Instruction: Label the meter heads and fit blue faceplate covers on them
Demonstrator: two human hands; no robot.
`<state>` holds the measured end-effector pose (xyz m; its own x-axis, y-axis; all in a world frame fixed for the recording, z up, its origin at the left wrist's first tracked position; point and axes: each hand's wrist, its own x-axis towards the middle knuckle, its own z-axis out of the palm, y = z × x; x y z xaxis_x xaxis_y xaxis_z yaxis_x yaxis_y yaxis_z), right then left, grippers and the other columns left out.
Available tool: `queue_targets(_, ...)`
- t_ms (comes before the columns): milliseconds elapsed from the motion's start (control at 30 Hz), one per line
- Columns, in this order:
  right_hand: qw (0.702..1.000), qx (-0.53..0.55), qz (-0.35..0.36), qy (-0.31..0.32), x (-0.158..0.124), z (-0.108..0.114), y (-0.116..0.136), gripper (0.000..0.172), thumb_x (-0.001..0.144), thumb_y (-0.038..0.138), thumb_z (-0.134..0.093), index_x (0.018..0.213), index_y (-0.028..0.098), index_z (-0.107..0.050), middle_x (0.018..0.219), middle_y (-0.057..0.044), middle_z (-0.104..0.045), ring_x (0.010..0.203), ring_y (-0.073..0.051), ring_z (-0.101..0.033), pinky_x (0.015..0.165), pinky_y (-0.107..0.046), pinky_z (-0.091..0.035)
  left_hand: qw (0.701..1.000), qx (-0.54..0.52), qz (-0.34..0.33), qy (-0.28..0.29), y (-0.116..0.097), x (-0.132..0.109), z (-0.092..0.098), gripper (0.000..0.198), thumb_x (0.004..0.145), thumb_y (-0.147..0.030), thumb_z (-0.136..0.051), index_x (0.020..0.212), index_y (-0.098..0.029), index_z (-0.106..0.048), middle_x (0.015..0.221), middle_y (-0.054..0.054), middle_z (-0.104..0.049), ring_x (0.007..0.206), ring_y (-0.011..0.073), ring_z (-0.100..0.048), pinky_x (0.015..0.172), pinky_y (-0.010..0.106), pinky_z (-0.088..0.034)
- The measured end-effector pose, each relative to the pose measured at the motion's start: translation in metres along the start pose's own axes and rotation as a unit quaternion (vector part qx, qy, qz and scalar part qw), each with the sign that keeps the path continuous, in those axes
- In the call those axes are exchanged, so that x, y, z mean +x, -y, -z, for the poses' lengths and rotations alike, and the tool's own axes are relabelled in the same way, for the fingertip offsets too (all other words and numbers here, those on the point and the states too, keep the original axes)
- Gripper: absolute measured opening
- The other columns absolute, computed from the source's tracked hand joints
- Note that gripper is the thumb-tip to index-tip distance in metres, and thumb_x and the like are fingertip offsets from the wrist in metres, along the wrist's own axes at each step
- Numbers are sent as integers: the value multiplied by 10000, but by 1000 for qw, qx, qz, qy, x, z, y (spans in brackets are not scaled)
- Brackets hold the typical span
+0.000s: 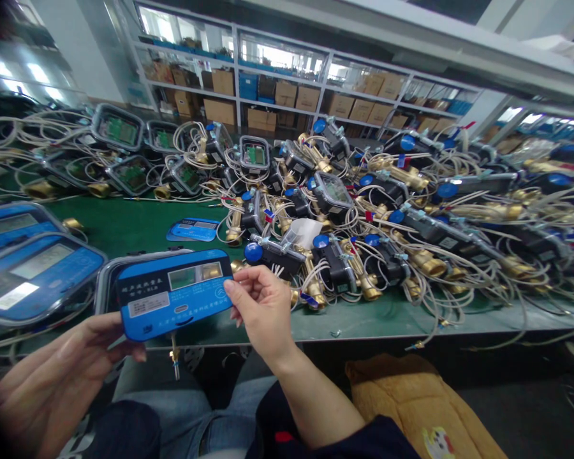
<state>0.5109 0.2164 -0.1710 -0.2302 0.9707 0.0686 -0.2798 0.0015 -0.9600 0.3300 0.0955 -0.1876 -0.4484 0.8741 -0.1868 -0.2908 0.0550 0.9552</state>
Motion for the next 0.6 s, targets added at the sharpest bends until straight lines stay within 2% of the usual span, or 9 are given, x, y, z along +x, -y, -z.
queue_targets(233,1000,-5,-6,2,0,1,-1,221,710,322,-767,757,179,-605,538,57,-577,385,-63,-505,330,-132,-403,1000,9,6,-6,1,-2,-2,310,804,-478,-636,1012,-262,-715,1011,42,-715,850,228,-610,742,289,-512)
queue_targets(367,1000,-8,-8,2,1,1,-2,211,714,316,-760,760,177,-608,537,56,-580,383,-61,-504,329,-129,-398,1000,17,13,0,-1,-1,-5,314,790,-490,-654,990,-258,-724,895,29,-704,851,220,-596,736,269,-503)
queue_targets(600,1000,-11,-13,5,0,-1,-4,200,724,301,-751,754,172,-601,532,57,-572,390,-58,-506,339,-126,-395,999,22,11,-34,-2,-1,-8,299,675,-490,-783,888,-288,-725,858,-24,-709,756,162,-602,718,202,-506)
